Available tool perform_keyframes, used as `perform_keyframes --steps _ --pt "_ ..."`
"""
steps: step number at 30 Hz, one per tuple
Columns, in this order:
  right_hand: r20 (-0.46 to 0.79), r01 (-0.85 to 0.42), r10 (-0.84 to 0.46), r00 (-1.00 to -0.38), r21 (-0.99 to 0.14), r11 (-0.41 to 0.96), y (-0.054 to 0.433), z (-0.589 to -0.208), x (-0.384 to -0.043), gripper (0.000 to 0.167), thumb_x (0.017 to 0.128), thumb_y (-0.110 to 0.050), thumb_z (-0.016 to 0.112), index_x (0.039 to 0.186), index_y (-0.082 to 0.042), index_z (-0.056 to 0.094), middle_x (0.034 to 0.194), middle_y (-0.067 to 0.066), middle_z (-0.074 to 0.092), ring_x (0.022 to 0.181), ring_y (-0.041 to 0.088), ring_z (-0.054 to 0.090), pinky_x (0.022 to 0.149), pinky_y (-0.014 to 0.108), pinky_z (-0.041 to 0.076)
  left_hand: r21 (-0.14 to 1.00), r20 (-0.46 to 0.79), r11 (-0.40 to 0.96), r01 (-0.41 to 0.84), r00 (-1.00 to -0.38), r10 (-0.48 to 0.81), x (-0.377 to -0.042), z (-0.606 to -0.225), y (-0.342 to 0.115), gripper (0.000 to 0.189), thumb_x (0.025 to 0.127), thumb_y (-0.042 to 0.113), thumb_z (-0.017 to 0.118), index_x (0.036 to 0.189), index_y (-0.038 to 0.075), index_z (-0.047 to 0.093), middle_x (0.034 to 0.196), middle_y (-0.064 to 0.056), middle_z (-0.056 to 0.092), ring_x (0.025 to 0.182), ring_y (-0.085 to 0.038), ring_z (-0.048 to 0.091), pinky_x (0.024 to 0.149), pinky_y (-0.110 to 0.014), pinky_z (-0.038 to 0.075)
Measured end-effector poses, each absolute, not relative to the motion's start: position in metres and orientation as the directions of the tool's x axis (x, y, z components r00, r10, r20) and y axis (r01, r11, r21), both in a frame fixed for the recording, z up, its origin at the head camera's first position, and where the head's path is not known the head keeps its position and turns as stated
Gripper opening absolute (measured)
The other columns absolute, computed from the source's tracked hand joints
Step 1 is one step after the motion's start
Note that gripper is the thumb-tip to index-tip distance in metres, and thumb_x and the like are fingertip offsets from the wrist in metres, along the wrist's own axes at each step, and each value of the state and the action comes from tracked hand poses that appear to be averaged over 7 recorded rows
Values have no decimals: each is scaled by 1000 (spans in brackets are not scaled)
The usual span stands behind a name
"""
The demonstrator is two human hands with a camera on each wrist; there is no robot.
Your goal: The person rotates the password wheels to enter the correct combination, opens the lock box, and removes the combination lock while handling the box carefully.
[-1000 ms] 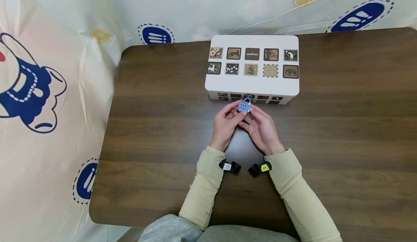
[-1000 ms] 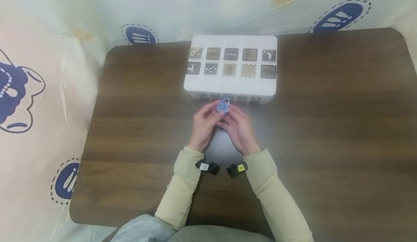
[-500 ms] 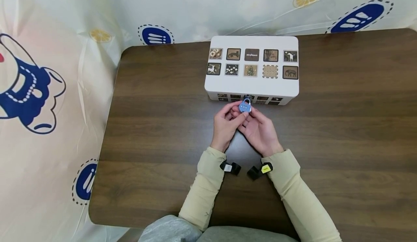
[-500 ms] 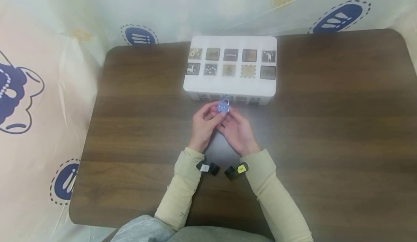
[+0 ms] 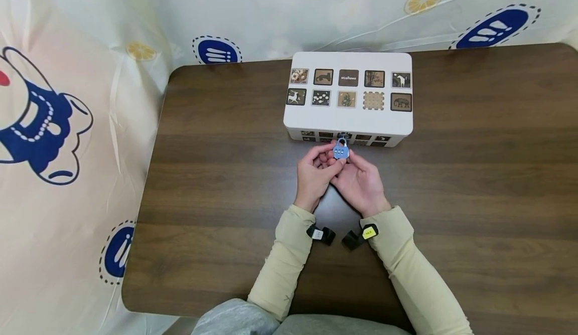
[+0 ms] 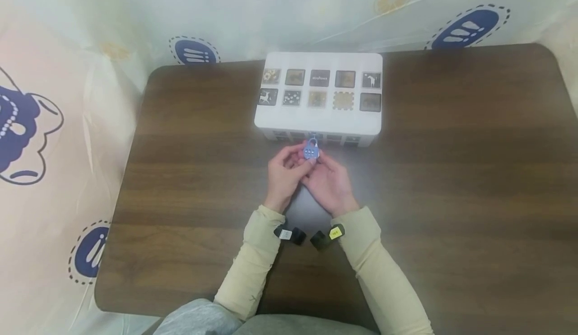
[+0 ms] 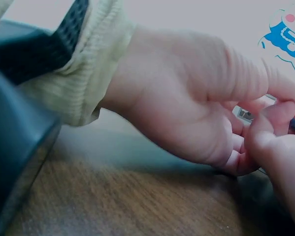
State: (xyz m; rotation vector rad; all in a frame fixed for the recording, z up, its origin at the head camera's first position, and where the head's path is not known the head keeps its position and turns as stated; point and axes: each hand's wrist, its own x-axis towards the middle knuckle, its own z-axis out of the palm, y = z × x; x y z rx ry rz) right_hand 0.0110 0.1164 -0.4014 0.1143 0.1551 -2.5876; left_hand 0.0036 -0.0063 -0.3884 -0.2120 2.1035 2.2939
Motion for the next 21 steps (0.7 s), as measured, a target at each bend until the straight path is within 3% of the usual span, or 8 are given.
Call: perform_keyframes --steps 6,13,21 --pt "-144 514 -499 -855 -94 -853 115 -402 11 37 107 -24 27 135 -5 41 117 14 55 106 22 55 96 32 45 988 -133 -86 -125 -987 -91 4 -391 -6 38 75 -3 77 112 1 68 109 -10 68 75 -2 57 65 -13 47" --pt "-118 518 -506 -854 -103 -849 114 -401 11 39 107 -25 28 138 -5 41 119 14 56 109 22 55 100 33 43 987 -141 -86 -133 -985 -95 4 -393 -7 36 76 -2 75 112 1 67 88 4 59 70 -2 53 63 -13 45" --pt "-108 514 -504 -857 -112 -850 115 -402 10 39 107 -24 25 138 -5 41 119 12 54 110 20 53 101 32 41 989 -133 -81 -127 -988 -79 3 -392 -6 38 76 -4 75 113 1 67 100 -6 64 75 -3 55 66 -14 46"
